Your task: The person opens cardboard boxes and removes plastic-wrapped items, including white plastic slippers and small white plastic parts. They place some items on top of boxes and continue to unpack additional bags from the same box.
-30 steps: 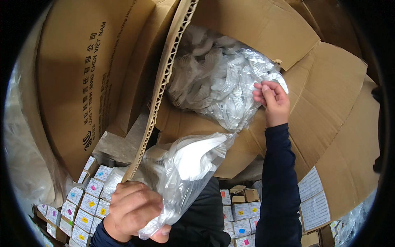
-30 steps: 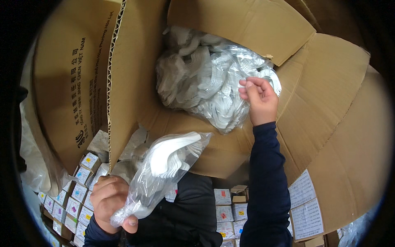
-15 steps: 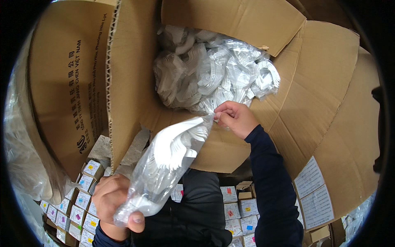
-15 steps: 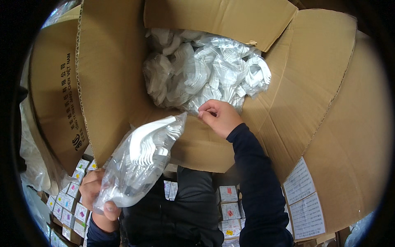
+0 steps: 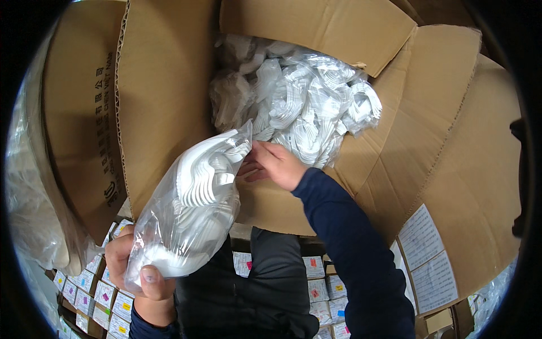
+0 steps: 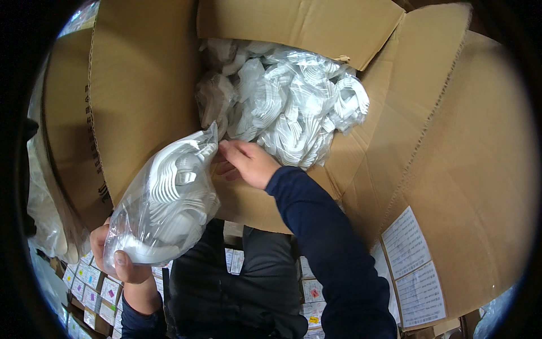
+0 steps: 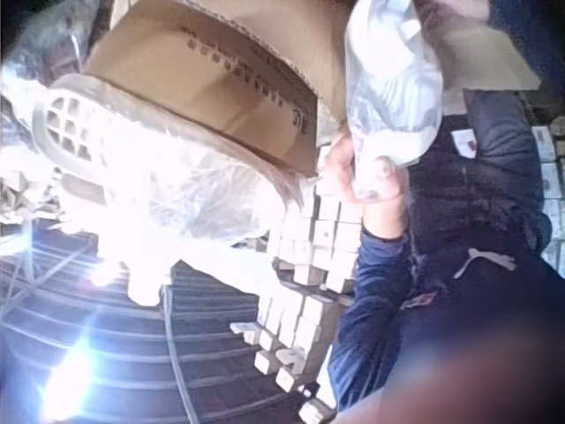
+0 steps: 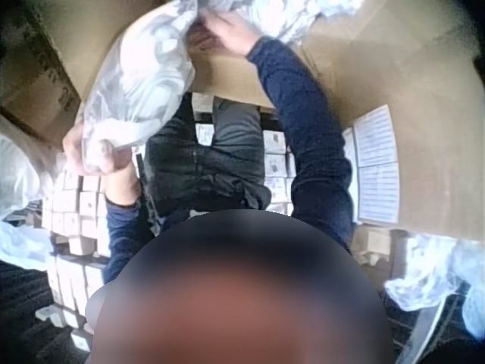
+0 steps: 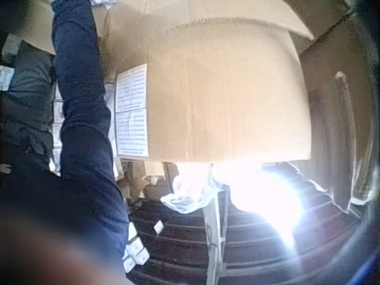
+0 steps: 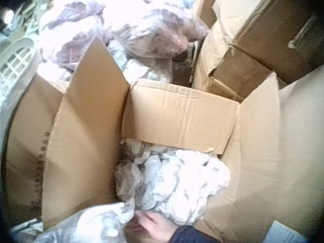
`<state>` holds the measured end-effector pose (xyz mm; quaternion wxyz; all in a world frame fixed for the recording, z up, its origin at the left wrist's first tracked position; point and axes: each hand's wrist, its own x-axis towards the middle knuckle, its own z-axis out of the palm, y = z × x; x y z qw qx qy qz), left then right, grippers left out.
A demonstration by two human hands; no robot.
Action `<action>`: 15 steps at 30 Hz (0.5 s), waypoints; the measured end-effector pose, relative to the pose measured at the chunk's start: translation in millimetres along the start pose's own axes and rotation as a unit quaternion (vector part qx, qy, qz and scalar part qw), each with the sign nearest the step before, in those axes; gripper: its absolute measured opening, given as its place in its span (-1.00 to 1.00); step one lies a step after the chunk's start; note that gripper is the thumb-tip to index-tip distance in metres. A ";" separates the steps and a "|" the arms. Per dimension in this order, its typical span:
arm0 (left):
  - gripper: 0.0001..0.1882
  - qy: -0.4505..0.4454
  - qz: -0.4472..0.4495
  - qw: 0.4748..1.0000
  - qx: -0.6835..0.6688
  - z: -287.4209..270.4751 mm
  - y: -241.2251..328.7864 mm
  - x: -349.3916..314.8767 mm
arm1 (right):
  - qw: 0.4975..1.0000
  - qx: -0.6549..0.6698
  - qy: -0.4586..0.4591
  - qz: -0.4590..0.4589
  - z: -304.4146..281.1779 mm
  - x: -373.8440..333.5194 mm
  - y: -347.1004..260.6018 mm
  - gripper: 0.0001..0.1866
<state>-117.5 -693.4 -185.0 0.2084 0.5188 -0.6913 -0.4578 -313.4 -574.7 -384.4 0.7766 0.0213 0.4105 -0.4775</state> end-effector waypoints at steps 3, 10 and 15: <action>-0.48 0.025 0.021 0.999 0.035 4.6 -1.3 4.5 | 0.999 0.044 -0.004 0.006 15.3 16.6 12.1 -0.38; -0.46 0.137 -0.024 0.988 0.068 8.3 -5.6 29.3 | 0.995 -0.047 0.030 -0.084 37.1 11.2 8.5 -0.08; -0.53 0.157 -0.058 0.986 0.015 21.0 0.4 40.1 | 0.994 0.000 0.005 -0.111 35.1 5.4 -3.6 -0.12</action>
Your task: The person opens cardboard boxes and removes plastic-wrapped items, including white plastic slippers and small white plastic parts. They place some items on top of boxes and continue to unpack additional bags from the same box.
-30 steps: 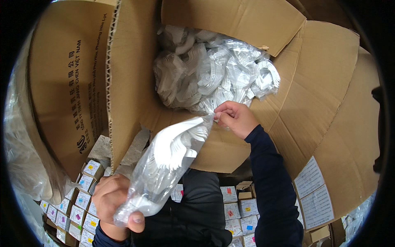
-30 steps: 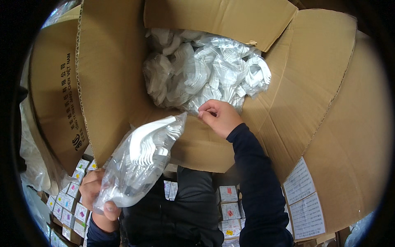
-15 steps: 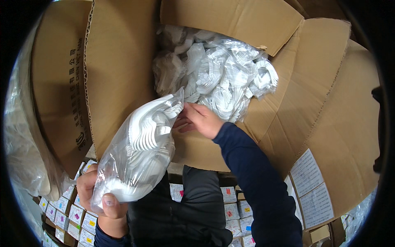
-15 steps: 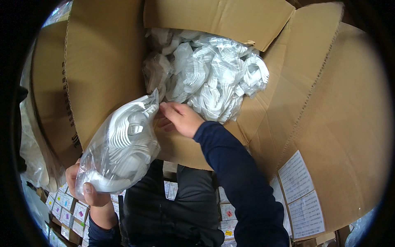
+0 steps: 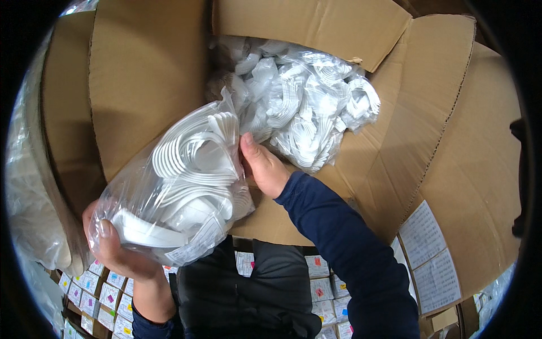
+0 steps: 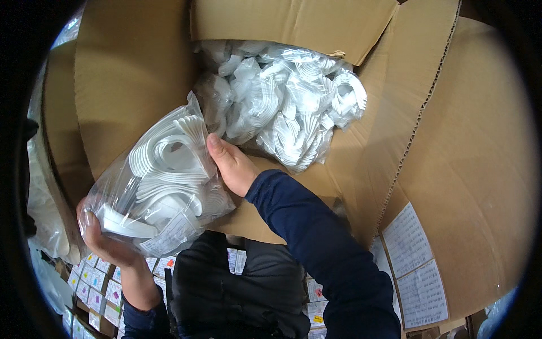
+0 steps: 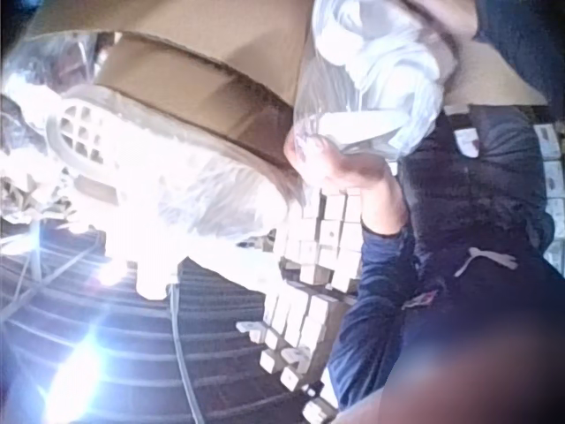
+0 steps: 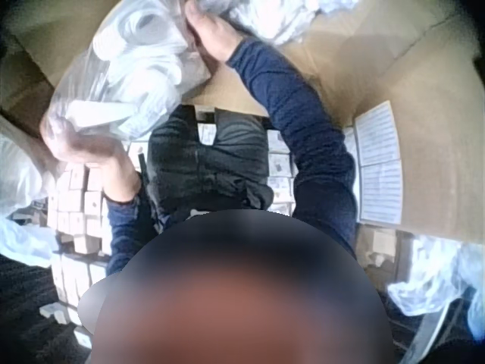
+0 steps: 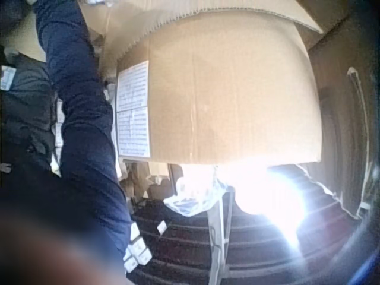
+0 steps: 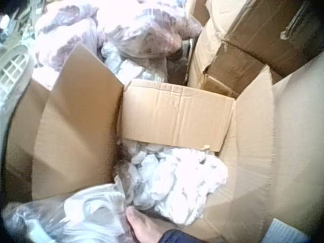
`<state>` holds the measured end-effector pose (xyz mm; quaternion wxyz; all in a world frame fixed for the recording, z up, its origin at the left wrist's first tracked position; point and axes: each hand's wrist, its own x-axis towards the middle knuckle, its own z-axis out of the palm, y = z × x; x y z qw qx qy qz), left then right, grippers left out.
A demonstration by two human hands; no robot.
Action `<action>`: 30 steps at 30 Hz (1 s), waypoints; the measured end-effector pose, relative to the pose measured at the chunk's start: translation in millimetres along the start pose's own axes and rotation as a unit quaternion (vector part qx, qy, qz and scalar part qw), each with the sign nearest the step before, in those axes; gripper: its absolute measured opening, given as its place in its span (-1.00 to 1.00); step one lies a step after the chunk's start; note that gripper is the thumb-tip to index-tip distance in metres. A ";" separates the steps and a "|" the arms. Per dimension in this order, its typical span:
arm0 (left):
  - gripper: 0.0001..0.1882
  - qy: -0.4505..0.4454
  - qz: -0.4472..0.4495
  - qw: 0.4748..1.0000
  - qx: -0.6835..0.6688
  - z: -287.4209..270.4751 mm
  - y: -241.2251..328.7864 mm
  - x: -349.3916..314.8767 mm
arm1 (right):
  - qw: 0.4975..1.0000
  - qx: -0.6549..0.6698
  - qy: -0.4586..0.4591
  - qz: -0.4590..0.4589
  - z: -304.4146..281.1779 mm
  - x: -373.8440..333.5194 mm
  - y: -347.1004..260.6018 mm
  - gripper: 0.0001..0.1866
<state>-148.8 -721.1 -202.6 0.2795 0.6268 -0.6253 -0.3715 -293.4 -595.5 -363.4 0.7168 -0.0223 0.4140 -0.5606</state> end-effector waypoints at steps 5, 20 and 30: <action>-0.49 -0.099 0.064 0.993 0.020 28.5 17.2 -14.0 | 0.996 -0.036 0.081 -0.019 -3.7 4.2 -1.3 -0.11; -0.14 -0.257 0.136 0.940 0.176 187.9 -47.6 81.9 | 0.839 -0.398 0.350 -0.121 -42.5 -15.7 -23.1 -0.30; -0.47 -0.501 0.450 0.726 0.142 57.1 -25.3 -27.4 | 0.875 -0.059 0.406 -0.256 118.4 -191.1 123.5 -0.76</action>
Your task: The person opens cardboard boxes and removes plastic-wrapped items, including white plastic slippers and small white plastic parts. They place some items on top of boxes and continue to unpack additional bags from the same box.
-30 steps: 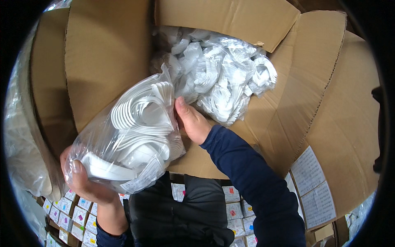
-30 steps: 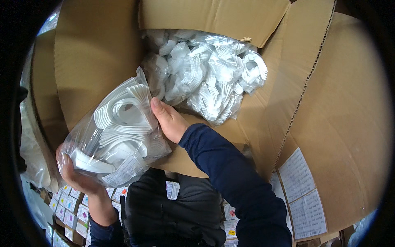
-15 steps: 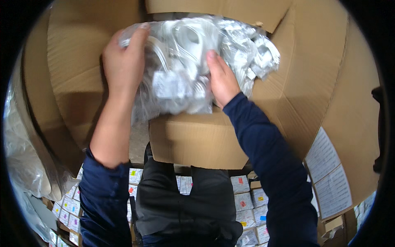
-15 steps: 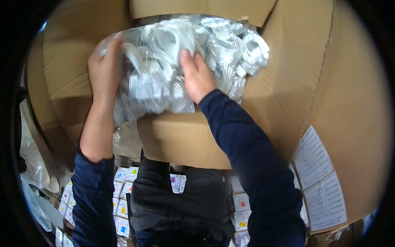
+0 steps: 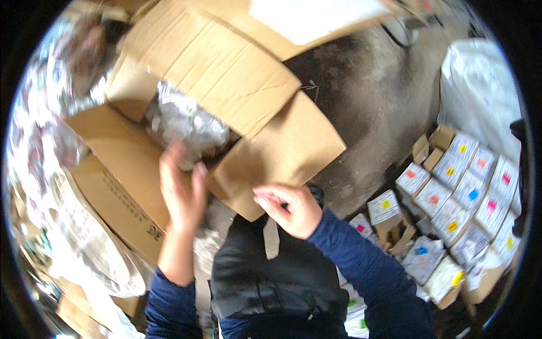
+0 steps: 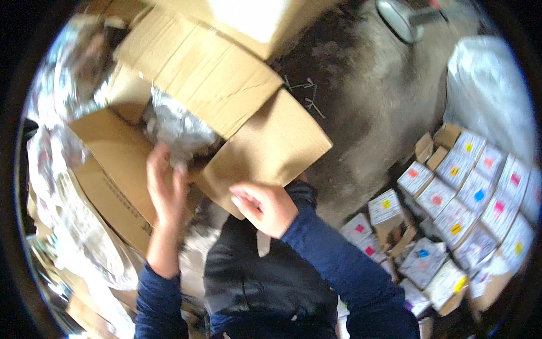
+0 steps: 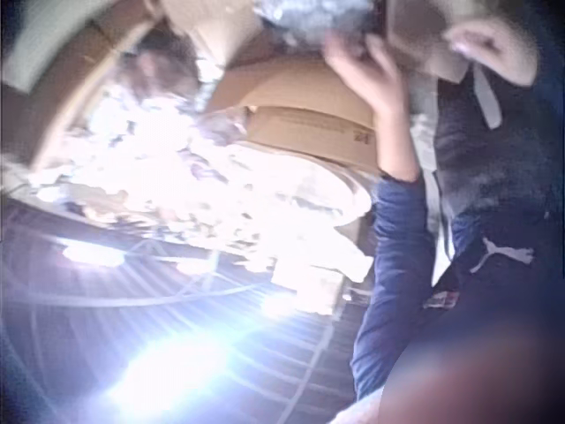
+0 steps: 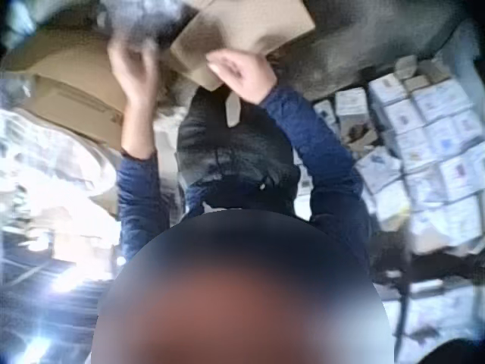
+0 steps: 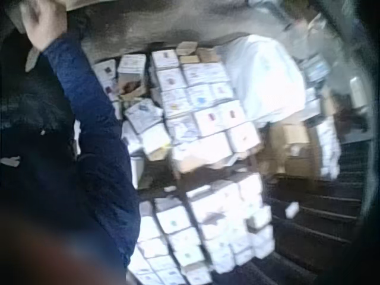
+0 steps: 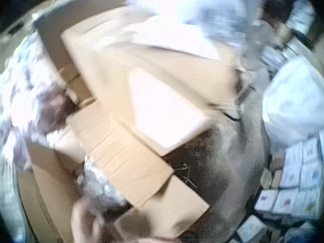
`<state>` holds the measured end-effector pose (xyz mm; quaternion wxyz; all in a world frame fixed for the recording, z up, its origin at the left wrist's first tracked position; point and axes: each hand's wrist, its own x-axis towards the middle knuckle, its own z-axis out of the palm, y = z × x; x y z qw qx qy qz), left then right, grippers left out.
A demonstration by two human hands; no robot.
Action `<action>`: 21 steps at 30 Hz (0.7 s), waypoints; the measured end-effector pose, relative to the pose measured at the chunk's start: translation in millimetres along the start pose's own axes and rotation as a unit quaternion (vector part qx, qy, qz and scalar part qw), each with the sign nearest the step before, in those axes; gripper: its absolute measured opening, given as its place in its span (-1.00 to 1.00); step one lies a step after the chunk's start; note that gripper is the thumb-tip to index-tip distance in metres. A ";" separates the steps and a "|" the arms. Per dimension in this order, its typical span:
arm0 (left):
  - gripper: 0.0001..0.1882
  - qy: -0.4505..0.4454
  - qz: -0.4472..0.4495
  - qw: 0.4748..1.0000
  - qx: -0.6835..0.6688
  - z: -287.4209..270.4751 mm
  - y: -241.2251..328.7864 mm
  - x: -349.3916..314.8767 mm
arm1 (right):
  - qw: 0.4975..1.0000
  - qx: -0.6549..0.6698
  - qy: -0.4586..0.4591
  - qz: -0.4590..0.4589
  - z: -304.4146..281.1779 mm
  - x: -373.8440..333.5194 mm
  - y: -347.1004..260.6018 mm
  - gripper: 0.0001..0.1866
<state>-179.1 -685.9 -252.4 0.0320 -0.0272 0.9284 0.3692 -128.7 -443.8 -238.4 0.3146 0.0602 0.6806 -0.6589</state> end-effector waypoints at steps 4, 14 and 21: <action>-0.78 -0.323 0.097 0.940 -0.051 20.9 50.5 -83.7 | 0.977 0.089 0.163 0.102 8.7 -88.4 72.3 -0.75; -0.56 -0.609 0.051 0.742 0.275 70.1 1.3 -205.9 | 0.832 0.337 0.344 0.275 82.7 -229.2 251.1 -0.85; -0.21 -0.593 -0.064 0.705 0.383 75.5 9.8 -250.5 | 0.905 0.026 0.299 0.303 114.8 -275.2 301.3 -0.79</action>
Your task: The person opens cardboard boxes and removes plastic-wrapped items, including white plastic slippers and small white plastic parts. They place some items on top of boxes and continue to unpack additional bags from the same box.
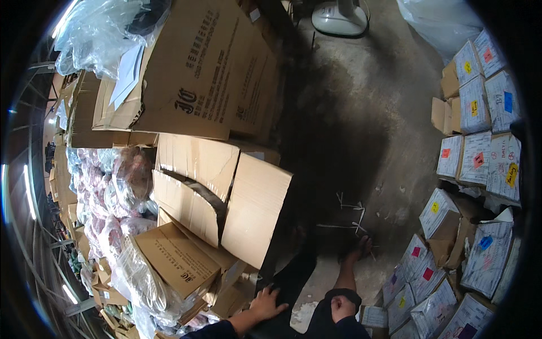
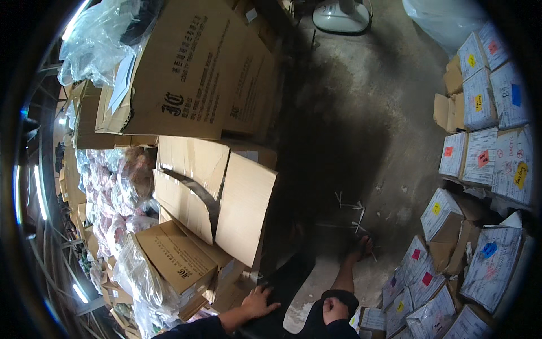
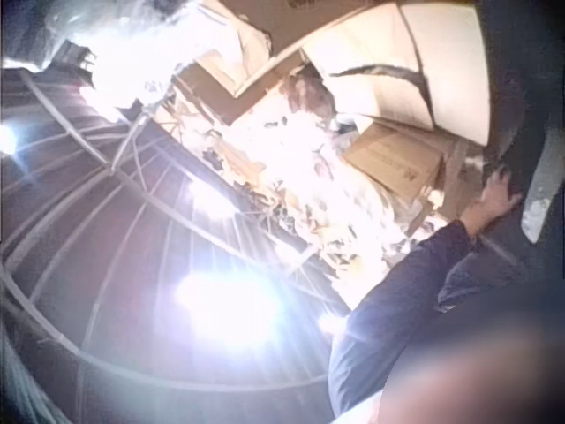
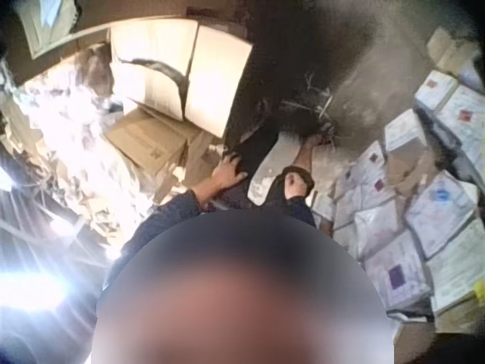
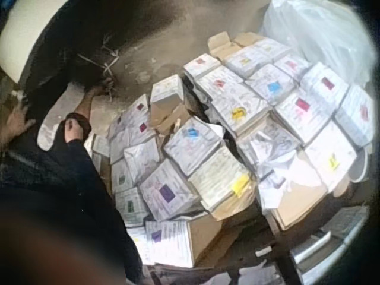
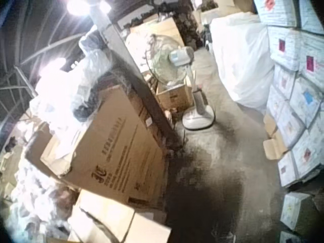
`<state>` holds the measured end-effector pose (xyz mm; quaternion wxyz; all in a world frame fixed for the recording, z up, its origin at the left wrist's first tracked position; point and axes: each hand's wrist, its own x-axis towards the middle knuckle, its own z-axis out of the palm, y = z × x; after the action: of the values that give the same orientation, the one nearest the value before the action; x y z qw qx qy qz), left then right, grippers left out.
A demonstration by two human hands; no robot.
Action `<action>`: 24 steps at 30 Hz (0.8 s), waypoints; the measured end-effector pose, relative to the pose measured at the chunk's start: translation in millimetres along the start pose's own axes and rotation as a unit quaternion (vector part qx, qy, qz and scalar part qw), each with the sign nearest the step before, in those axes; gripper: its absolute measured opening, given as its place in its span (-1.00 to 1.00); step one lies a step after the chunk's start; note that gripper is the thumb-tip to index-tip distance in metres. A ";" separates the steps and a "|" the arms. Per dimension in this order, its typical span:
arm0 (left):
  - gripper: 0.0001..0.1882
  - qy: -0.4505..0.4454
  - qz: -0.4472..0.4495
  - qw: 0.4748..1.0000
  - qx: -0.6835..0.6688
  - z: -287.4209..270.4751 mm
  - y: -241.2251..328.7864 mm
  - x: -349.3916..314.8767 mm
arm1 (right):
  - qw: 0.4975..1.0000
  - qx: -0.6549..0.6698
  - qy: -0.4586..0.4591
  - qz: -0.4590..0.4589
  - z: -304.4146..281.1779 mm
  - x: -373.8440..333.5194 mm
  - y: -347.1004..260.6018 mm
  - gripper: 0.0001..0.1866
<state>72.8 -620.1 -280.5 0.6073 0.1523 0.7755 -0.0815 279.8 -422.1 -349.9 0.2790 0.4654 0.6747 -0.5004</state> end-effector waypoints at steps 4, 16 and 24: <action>-0.11 -0.060 -0.019 0.997 0.044 27.4 19.5 9.1 | 0.992 -0.127 -0.013 -0.011 -2.2 -6.7 27.9 -0.66; -0.17 -0.068 -0.058 0.995 -0.051 82.5 -11.1 34.6 | 0.962 -0.241 -0.116 0.059 20.9 -11.4 16.3 -0.44; -0.12 -0.049 -0.093 0.980 -0.168 83.2 -33.8 43.2 | 0.863 -0.405 -0.244 0.180 9.6 16.3 -55.6 -0.31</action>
<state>128.4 -671.9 -345.0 0.6512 -0.0290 0.7582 -0.0138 221.8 -429.1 -343.8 0.6835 0.2879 0.6331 -0.2216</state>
